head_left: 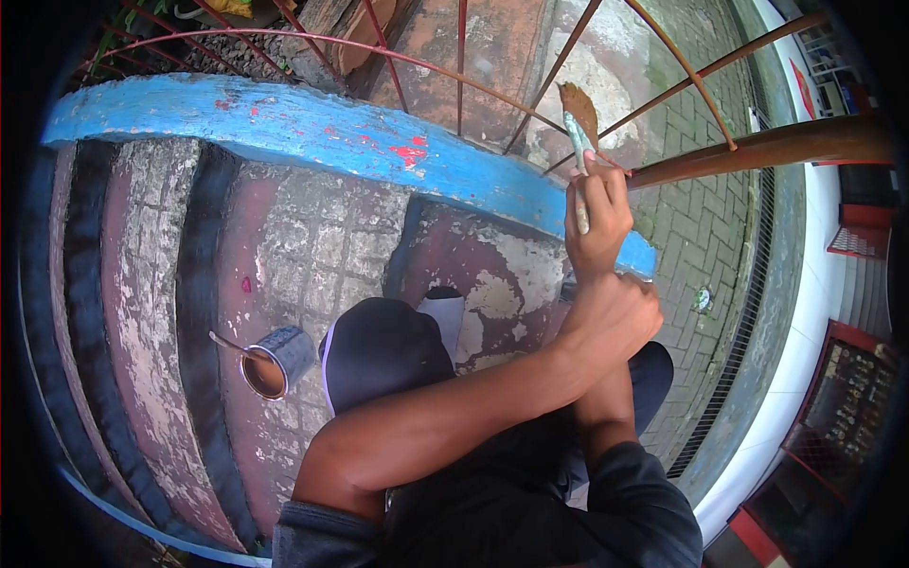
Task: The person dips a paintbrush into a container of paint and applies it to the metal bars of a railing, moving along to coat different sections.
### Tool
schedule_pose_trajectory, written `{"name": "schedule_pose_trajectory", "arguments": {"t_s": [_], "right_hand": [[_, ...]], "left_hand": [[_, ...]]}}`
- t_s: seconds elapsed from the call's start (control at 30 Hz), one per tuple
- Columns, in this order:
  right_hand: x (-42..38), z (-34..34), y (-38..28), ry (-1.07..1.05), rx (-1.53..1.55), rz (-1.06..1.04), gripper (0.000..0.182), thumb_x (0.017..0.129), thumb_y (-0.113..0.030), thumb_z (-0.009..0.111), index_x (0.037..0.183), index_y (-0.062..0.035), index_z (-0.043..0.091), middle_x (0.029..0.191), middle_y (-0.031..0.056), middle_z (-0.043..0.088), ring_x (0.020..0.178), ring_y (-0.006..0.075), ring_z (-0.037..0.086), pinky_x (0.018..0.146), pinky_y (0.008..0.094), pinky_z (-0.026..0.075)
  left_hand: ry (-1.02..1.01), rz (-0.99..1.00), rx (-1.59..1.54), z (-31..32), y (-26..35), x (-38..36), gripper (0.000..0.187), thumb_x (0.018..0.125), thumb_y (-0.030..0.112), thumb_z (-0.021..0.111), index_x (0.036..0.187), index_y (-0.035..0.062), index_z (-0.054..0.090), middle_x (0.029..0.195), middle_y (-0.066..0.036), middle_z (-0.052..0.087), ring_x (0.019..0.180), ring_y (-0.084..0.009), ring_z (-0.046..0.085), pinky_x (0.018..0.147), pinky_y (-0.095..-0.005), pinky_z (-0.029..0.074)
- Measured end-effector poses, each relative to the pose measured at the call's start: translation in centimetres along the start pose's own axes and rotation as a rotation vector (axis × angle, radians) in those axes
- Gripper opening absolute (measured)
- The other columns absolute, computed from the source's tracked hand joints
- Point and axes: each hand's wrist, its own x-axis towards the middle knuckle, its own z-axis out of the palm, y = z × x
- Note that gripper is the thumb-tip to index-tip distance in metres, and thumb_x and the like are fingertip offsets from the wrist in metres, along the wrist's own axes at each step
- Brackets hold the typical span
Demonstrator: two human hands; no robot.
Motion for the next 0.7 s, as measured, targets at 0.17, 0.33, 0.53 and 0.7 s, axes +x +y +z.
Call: {"name": "schedule_pose_trajectory", "arguments": {"t_s": [0.17,0.33,0.53,0.7], "right_hand": [[-1.9,1.7,0.8,-0.071,0.019,-0.086,0.014,0.088,0.007,0.074,0.099,0.0034,0.067,0.096,0.0171,0.063,0.087,0.0368,0.067,0.075,0.0425,0.053],[-3.8,1.5,0.9,-0.239,0.176,-0.077,0.012,0.09,0.007,0.072,0.101,0.0037,0.068,0.096,0.0167,0.06,0.083,0.0353,0.064,0.076,0.0414,0.053],[0.7,-1.0,1.4,-0.076,0.088,0.023,0.013,0.087,0.009,0.074,0.094,0.0029,0.065,0.094,0.0162,0.06,0.089,0.0353,0.066,0.08,0.0433,0.054],[-1.7,-0.2,1.2,0.027,-0.019,-0.102,0.012,0.088,0.008,0.075,0.094,0.0037,0.066,0.103,0.017,0.069,0.088,0.0334,0.068,0.077,0.0392,0.054]], "left_hand": [[-0.007,0.002,0.005,0.6,0.2,0.1,0.008,0.079,0.013,0.073,0.083,0.0065,0.071,0.072,-0.006,0.07,0.067,-0.0177,0.073,0.053,-0.0322,0.052],[-0.027,-0.014,-0.01,0.6,-0.1,0.3,0.009,0.079,0.012,0.073,0.085,0.006,0.071,0.073,-0.007,0.071,0.067,-0.0176,0.074,0.052,-0.0299,0.052],[-0.043,0.007,-0.005,0.2,0.2,0.3,0.007,0.078,0.012,0.073,0.082,0.0068,0.071,0.07,-0.005,0.07,0.065,-0.016,0.073,0.05,-0.0296,0.05],[0.004,0.021,0.014,0.2,0.0,0.2,0.008,0.077,0.013,0.074,0.082,0.0067,0.071,0.069,-0.005,0.069,0.063,-0.015,0.071,0.049,-0.0294,0.049]]}}
